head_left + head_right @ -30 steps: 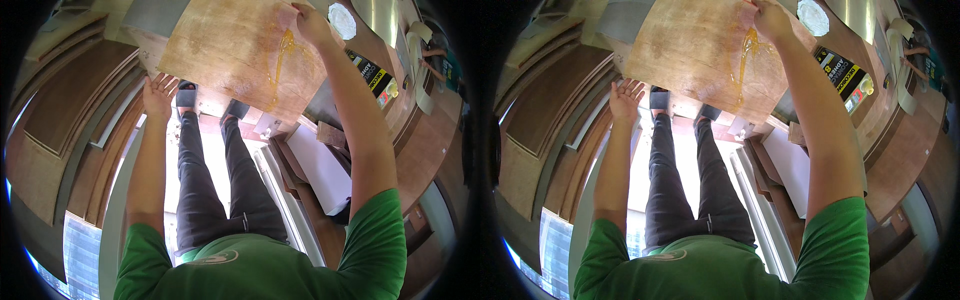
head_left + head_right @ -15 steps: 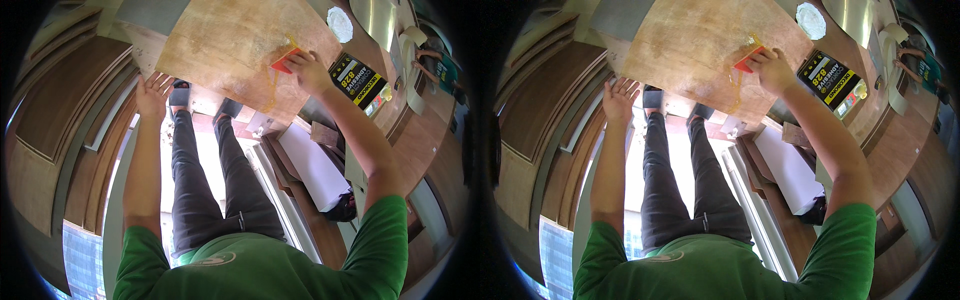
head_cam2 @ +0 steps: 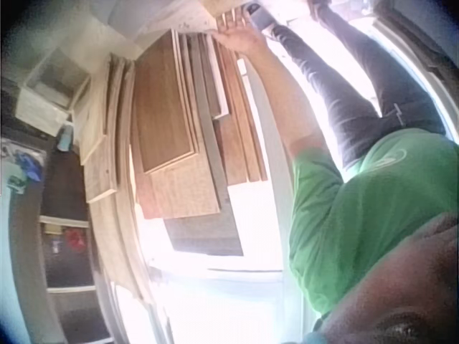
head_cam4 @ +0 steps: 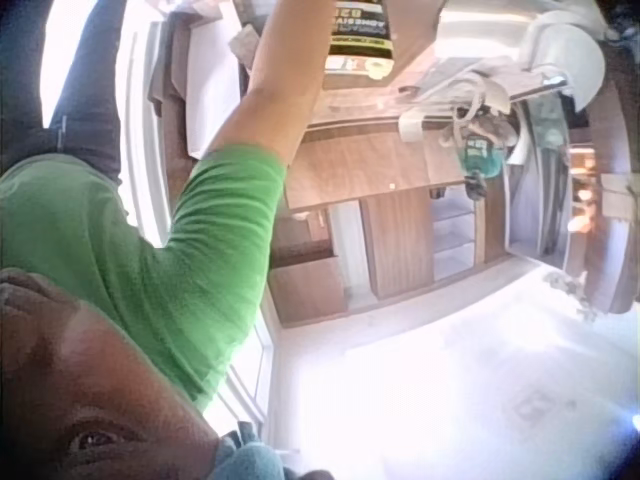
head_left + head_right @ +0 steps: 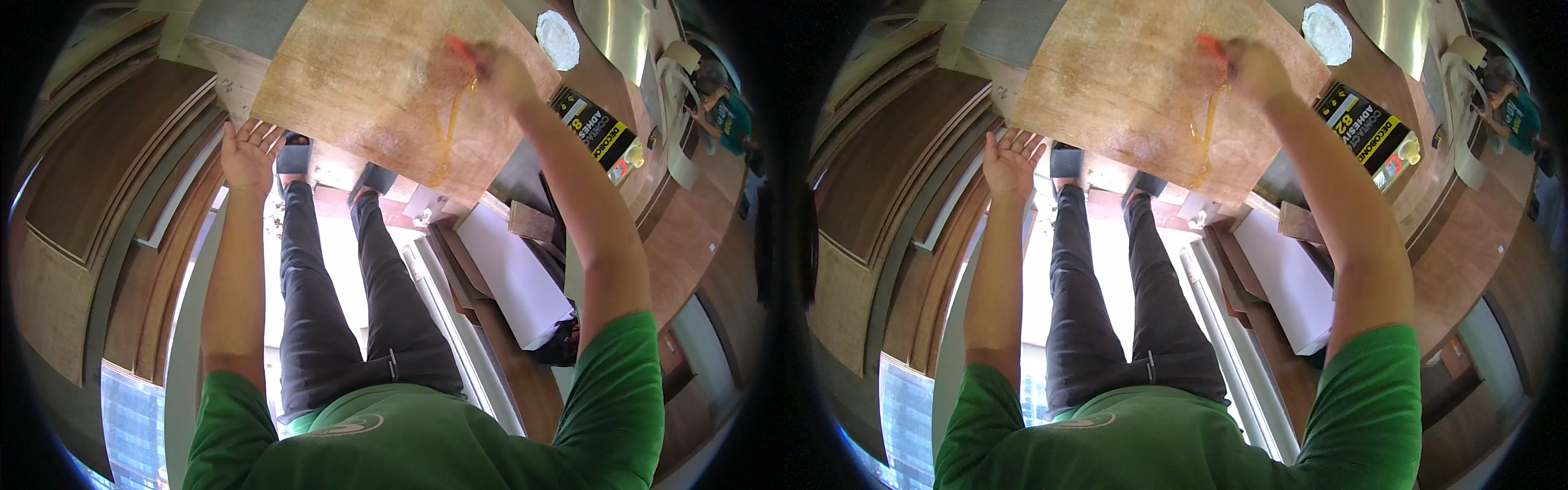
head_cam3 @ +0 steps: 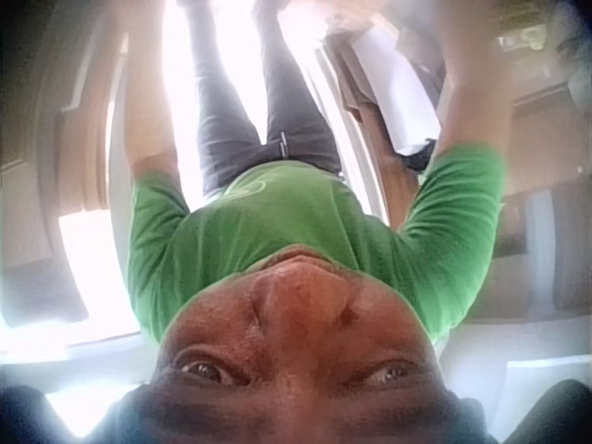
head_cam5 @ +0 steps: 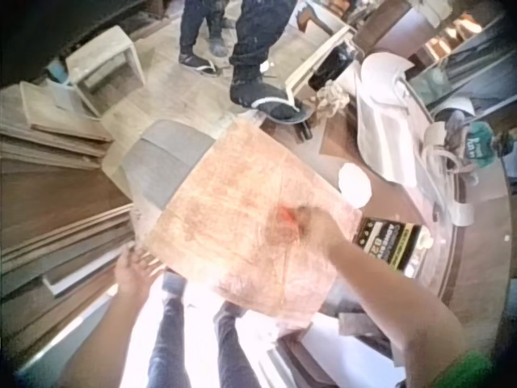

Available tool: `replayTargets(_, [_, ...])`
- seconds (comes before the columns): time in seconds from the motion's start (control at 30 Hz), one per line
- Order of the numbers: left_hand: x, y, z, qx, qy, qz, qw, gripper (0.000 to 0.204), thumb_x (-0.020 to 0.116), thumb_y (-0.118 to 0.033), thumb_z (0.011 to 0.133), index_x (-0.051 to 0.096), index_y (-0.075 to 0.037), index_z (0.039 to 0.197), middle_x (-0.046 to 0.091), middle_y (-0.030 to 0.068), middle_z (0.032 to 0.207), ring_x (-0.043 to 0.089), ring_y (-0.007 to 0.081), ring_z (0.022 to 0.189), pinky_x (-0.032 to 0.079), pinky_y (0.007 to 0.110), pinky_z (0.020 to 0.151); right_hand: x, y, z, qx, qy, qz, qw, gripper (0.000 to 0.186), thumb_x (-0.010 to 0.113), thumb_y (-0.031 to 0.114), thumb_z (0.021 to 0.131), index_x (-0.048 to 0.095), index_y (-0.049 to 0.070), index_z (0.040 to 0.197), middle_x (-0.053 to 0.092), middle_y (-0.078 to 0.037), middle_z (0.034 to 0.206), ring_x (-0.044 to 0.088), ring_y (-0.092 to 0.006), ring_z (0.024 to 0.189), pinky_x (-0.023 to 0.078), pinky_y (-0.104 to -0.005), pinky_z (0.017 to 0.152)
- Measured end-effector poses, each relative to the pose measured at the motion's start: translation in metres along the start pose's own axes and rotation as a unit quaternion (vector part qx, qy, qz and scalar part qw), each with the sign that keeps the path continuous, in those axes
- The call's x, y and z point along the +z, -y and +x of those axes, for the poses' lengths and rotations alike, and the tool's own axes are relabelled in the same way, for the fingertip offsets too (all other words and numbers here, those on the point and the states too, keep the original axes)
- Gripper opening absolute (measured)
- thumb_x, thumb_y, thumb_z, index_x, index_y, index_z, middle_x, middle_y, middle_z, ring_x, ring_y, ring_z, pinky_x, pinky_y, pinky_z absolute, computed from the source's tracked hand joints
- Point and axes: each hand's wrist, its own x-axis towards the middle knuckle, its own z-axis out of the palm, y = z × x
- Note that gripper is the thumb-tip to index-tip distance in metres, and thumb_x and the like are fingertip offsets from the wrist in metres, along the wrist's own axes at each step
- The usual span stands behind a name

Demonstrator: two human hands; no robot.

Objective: The person pours adhesive from a tin onto a wood panel and spreads it across the surface with a red spreader.

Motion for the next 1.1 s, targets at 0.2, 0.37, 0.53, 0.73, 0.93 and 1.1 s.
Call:
replayTargets(0.2, [-0.001, 0.001, -0.001, 0.003, -0.002, -0.005, 1.0, 0.082, 0.039, -0.061, 0.095, 0.034, 0.008, 0.139, 0.046, 0.0252, 0.138, 0.051, 0.0369, 0.122, 0.039, 0.046, 0.103, -0.031, -0.003, -0.018, 0.066, -0.029, 0.079, 0.994, 0.031, 0.049, 0.018, 0.09, 0.064, 0.012, 0.117, 0.068, -0.015, 0.103, 0.064, -0.0359, 0.094, 0.051, -0.0422, 0.083])
replayTargets(0.37, [0.001, 0.001, -0.002, 0.002, 0.006, 0.003, 1.0, 0.081, 0.04, -0.061, 0.095, 0.035, 0.007, 0.138, 0.047, 0.0247, 0.137, 0.051, 0.0375, 0.122, 0.039, 0.046, 0.103, -0.034, -0.037, 0.006, 0.193, 0.038, 0.097, 0.976, 0.03, 0.048, 0.022, 0.093, 0.064, 0.011, 0.116, 0.069, -0.018, 0.098, 0.064, -0.037, 0.093, 0.051, -0.0419, 0.079])
replayTargets(0.53, [-0.003, 0.007, -0.002, -0.004, 0.004, -0.015, 1.0, 0.079, 0.041, -0.061, 0.095, 0.037, 0.007, 0.136, 0.048, 0.0243, 0.135, 0.051, 0.0377, 0.123, 0.039, 0.047, 0.103, 0.006, 0.016, -0.05, 0.113, 0.102, 0.046, 0.987, 0.032, 0.052, 0.017, 0.093, 0.062, 0.011, 0.123, 0.067, -0.019, 0.105, 0.064, -0.0355, 0.098, 0.05, -0.0407, 0.085])
replayTargets(0.73, [-0.003, 0.007, -0.003, 0.003, 0.008, -0.011, 1.0, 0.077, 0.041, -0.06, 0.095, 0.038, 0.006, 0.136, 0.049, 0.0246, 0.134, 0.051, 0.0376, 0.123, 0.04, 0.046, 0.102, -0.019, 0.037, -0.049, 0.159, 0.031, 0.158, 0.974, 0.029, 0.053, 0.018, 0.089, 0.065, 0.012, 0.114, 0.066, -0.018, 0.107, 0.064, -0.0363, 0.097, 0.051, -0.0428, 0.085])
replayTargets(0.93, [-0.002, 0.008, -0.003, 0.002, 0.016, 0.013, 1.0, 0.077, 0.039, -0.06, 0.096, 0.037, 0.006, 0.137, 0.05, 0.0248, 0.134, 0.051, 0.0369, 0.122, 0.04, 0.045, 0.101, -0.029, 0.013, 0.045, 0.132, -0.008, 0.178, 0.975, 0.024, 0.058, 0.021, 0.09, 0.068, 0.008, 0.107, 0.071, -0.013, 0.095, 0.067, -0.0252, 0.086, 0.051, -0.0356, 0.076])
replayTargets(1.1, [-0.003, 0.01, -0.003, 0.001, -0.001, 0.005, 1.0, 0.075, 0.037, -0.059, 0.096, 0.039, 0.005, 0.135, 0.051, 0.0249, 0.131, 0.053, 0.0363, 0.12, 0.041, 0.044, 0.1, -0.022, 0.031, 0.04, 0.106, 0.029, 0.231, 0.967, 0.028, 0.059, 0.023, 0.09, 0.067, 0.006, 0.112, 0.07, -0.012, 0.093, 0.067, -0.0234, 0.082, 0.053, -0.0354, 0.074])
